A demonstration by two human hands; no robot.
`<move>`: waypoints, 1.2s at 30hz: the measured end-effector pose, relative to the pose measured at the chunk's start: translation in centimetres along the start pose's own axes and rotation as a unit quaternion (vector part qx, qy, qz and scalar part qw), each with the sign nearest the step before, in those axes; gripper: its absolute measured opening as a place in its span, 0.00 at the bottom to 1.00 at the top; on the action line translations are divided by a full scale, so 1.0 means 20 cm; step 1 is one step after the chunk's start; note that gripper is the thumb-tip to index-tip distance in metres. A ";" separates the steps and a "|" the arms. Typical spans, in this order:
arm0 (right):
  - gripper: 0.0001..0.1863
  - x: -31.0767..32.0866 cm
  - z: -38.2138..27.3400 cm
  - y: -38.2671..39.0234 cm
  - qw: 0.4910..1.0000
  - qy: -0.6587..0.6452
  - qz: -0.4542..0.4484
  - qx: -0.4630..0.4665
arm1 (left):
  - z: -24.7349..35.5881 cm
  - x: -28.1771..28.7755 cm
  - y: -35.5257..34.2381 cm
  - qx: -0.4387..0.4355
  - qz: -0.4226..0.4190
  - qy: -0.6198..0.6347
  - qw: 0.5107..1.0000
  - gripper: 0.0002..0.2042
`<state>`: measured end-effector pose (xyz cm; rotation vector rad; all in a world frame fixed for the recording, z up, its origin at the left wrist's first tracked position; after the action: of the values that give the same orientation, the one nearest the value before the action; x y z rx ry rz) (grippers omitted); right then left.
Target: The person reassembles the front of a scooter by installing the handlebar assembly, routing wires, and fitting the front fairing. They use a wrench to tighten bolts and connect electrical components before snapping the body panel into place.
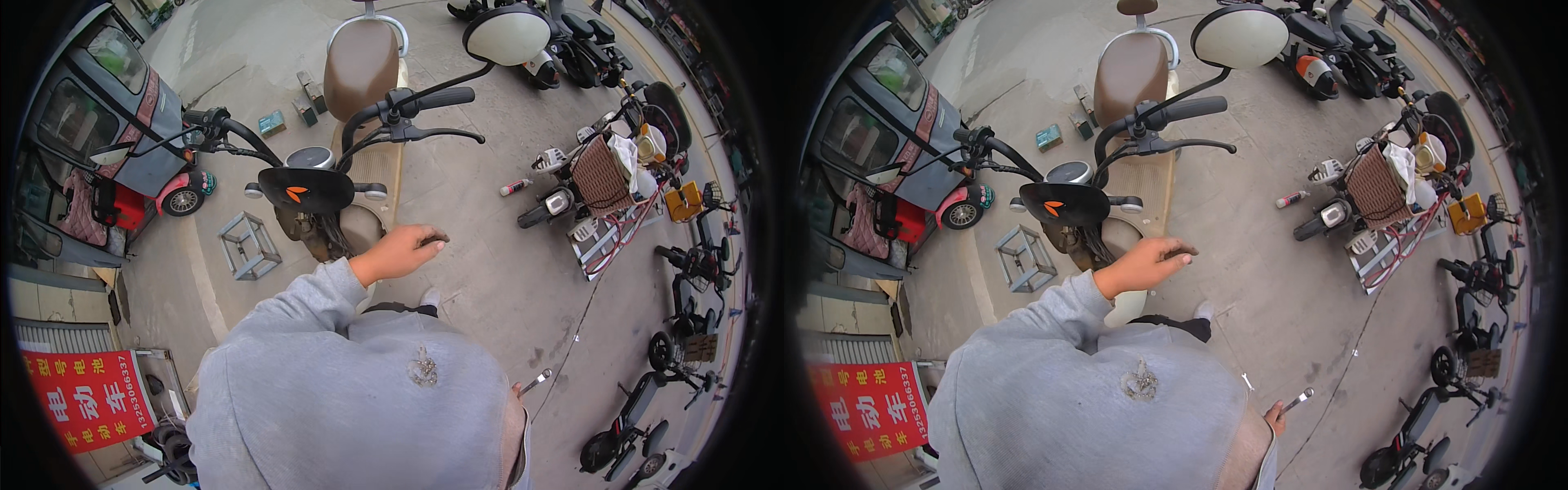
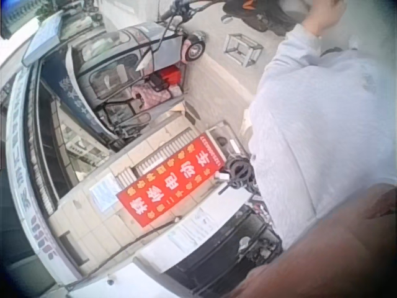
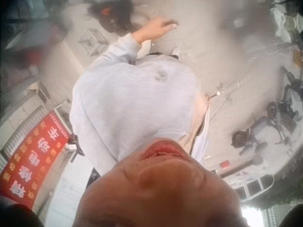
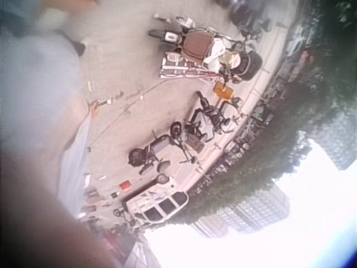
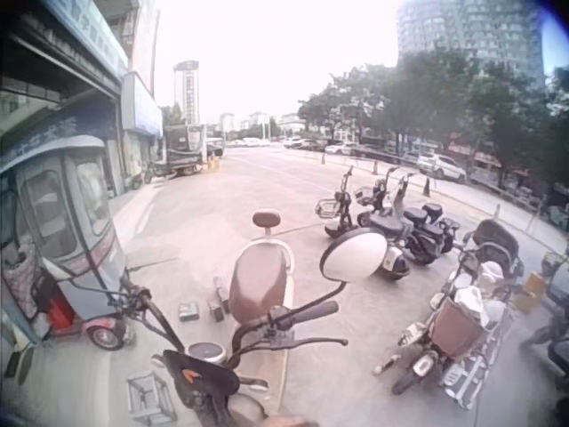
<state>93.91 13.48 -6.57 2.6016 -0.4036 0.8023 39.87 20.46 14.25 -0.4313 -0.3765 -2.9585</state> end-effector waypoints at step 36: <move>0.22 -3.27 -3.83 -0.09 0.240 -0.074 -0.730 0.635 | 0.24 -0.24 -0.25 0.069 0.925 0.181 0.327 0.16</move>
<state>6.15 59.04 13.02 1.9338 3.3173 -0.2040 44.96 26.99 16.12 0.0391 0.0714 -0.5648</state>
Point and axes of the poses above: each hand's wrist, its own y-axis away from the middle knuckle, its own x-axis out of the back of the hand, z = x × y, the point moved 9 cm from there along -y, towards the middle knuckle, and after that the axes turned 8 degrees about x, right-handed, at the moved point
